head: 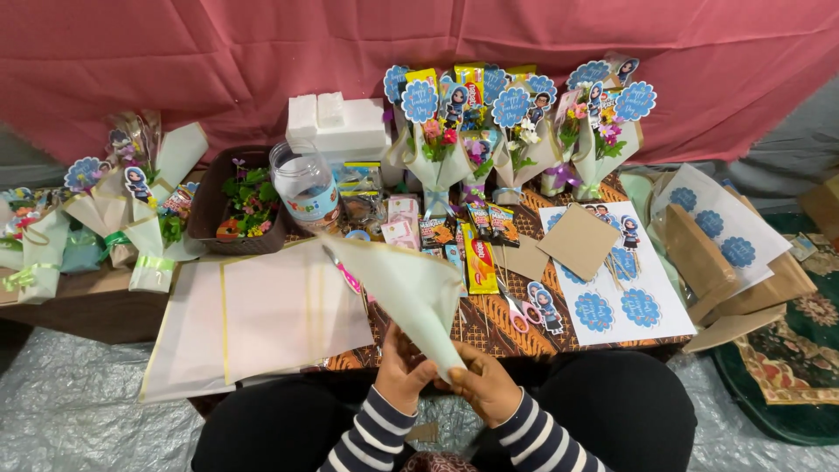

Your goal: Assembling small gift bouquets by wrapping snacks in paper and securing them with ribbon and tape

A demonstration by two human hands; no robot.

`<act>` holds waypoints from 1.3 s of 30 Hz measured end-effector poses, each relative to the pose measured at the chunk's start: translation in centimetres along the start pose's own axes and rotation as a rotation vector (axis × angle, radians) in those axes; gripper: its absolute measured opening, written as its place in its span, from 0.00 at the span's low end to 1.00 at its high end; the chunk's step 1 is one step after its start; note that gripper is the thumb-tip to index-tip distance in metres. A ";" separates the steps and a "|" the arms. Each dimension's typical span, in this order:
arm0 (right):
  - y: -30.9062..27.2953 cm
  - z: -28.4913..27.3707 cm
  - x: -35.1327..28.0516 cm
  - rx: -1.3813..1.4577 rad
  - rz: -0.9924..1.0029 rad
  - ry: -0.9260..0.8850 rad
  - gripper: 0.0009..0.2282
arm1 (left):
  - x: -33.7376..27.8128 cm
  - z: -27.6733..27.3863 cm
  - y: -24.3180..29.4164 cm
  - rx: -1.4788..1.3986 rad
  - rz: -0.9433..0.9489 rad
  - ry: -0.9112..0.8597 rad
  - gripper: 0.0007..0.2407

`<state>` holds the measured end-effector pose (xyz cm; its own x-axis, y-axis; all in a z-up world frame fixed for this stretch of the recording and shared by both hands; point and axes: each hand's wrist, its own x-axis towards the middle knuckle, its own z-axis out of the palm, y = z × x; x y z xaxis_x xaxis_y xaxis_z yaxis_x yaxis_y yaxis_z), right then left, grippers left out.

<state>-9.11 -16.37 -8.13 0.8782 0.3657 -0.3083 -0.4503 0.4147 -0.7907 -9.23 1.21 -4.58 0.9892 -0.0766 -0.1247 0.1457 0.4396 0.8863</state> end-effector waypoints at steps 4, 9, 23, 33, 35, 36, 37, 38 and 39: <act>-0.5 -1.3 -0.8 0.282 0.091 -0.170 0.36 | 0.5 -1.2 -0.8 -0.066 0.187 0.187 0.46; -1.8 -2.5 -0.2 0.078 -0.042 -0.029 0.42 | 0.6 -0.3 0.4 0.316 0.303 0.372 0.40; -5.8 -10.7 2.8 -1.479 -1.052 0.542 0.29 | 3.7 -2.5 -1.9 0.335 -0.173 0.161 0.34; -5.6 -10.2 3.1 -1.456 -0.744 0.333 0.28 | 4.9 -5.8 -3.0 1.299 0.876 0.124 0.21; -6.1 -11.1 3.2 -1.440 -0.740 0.489 0.29 | 5.1 -6.9 -4.1 1.288 0.869 0.126 0.22; -6.4 -11.5 3.2 -1.418 -0.739 0.632 0.30 | 5.3 -7.4 -4.7 1.282 0.861 0.140 0.23; -6.9 -12.0 3.1 -1.423 -0.735 0.651 0.30 | 5.0 -7.3 -4.2 1.273 0.864 0.124 0.23; -7.4 -12.5 3.0 -1.312 -0.485 0.865 0.31 | 4.8 -7.2 -3.8 1.251 0.789 0.179 0.22; -8.1 -13.1 2.9 -1.177 -0.236 1.062 0.31 | 4.6 -7.1 -3.3 1.228 0.714 0.234 0.22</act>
<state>-0.83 -29.55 -9.54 0.8417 -0.5365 0.0608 -0.3668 -0.6509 -0.6646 -5.09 5.74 -11.27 0.8417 0.0261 0.5393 -0.3564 -0.7235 0.5912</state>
